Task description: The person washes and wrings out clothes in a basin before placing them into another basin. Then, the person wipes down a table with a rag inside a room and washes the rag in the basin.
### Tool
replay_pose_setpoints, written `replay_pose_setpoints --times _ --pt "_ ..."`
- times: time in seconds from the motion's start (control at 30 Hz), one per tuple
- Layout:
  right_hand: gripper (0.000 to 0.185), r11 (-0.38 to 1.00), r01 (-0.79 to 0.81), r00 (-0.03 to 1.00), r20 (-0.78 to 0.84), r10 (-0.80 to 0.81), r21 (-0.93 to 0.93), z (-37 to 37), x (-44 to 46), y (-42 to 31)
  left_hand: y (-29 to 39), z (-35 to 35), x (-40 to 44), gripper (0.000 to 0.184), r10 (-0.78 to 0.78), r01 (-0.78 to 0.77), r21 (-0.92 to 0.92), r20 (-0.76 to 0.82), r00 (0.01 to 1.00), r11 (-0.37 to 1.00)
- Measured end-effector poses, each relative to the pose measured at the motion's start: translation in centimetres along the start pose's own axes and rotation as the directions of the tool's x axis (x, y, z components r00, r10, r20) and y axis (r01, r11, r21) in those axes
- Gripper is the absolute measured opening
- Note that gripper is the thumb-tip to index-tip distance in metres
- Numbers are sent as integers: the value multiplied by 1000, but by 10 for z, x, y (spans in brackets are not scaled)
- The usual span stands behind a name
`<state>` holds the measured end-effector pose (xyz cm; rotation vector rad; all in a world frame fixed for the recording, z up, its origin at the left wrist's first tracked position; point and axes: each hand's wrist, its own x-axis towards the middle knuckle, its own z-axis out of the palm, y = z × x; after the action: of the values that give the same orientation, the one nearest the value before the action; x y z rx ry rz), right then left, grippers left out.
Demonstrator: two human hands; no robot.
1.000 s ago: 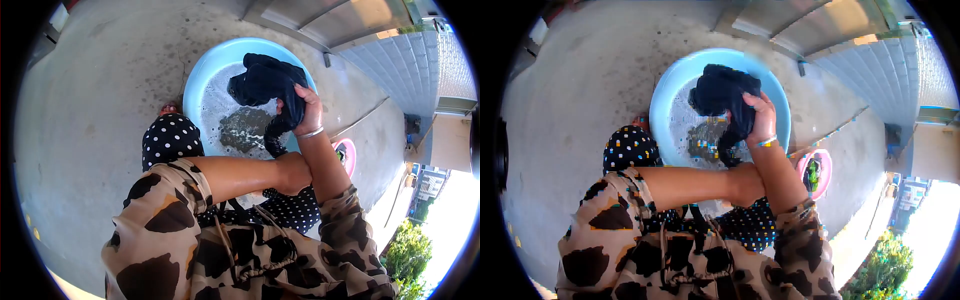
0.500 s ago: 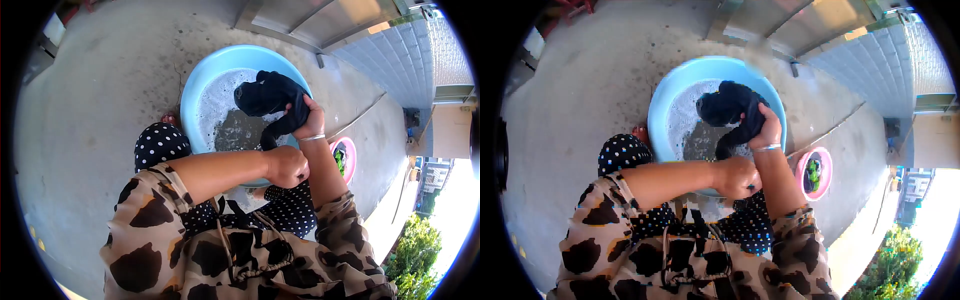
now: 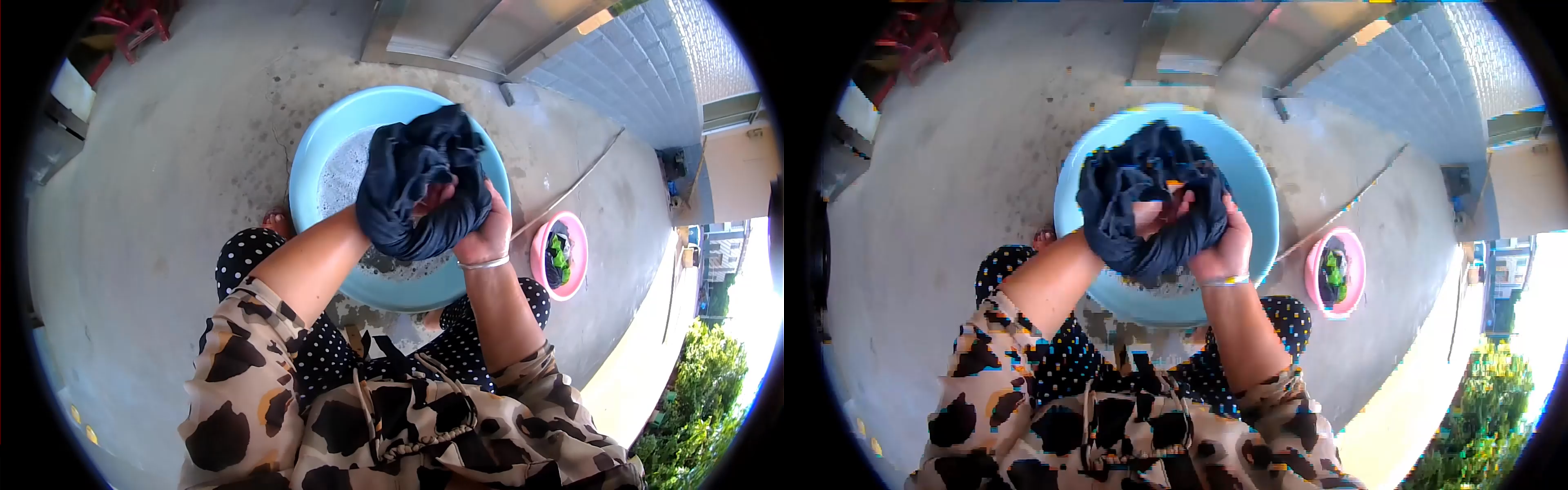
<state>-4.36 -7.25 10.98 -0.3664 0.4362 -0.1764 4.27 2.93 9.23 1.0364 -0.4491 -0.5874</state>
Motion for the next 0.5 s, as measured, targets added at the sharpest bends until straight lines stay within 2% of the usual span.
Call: replay_pose_setpoints --times 0.03,0.07,0.1,0.13,0.17,0.2,0.23,0.3,0.33,0.37,0.4,0.43,0.47,0.5 --pt "34 1000 -11 999 -45 11 -11 4 -3 4 -13 -4 -1 42 -399 399 -116 26 917 910" --pt "32 993 -38 992 116 52 -115 4 -7 1 -6 -5 -2 41 -482 479 -241 50 875 844" --pt "32 992 -42 992 116 55 -116 8 -8 2 0 -6 -3 41 -558 548 -358 84 825 756" --pt "31 916 91 995 11 -95 -391 12 -9 7 -2 -7 0 39 -537 530 -416 113 836 739" --pt "29 746 175 962 -51 -269 -643 14 -10 12 8 -1 -4 37 -458 497 -540 217 862 679" --pt "27 442 188 933 19 -359 -877 3 -7 17 2 -2 -5 36 -456 518 -571 262 850 637" --pt "26 -33 126 943 130 -307 -992 -4 -6 14 1 -2 -7 36 -450 538 -599 308 839 593" --pt "24 -310 212 913 301 -275 -927 -6 -7 9 5 3 -17 32 -397 417 -364 134 908 833" --pt "23 -278 288 912 351 -213 -916 2 -9 1 -3 1 -13 28 -388 458 -453 243 889 765" --pt "22 -290 132 985 159 -73 -948 17 -10 -15 -12 -2 -9 25 -367 505 -530 349 862 681" --pt "23 -3 159 985 159 -60 -987 4 -1 -29 -10 -4 -5 22 -337 565 -599 457 823 567" --pt "24 285 170 985 164 -46 -943 -2 4 -37 2 -4 -4 19 -287 622 -647 555 781 441" --pt "29 567 120 988 152 8 -815 -5 4 -48 17 -6 -4 17 -454 654 -543 470 756 527" --pt "34 790 46 985 160 66 -612 1 3 -56 25 -6 -2 22 -464 631 -628 437 770 455"
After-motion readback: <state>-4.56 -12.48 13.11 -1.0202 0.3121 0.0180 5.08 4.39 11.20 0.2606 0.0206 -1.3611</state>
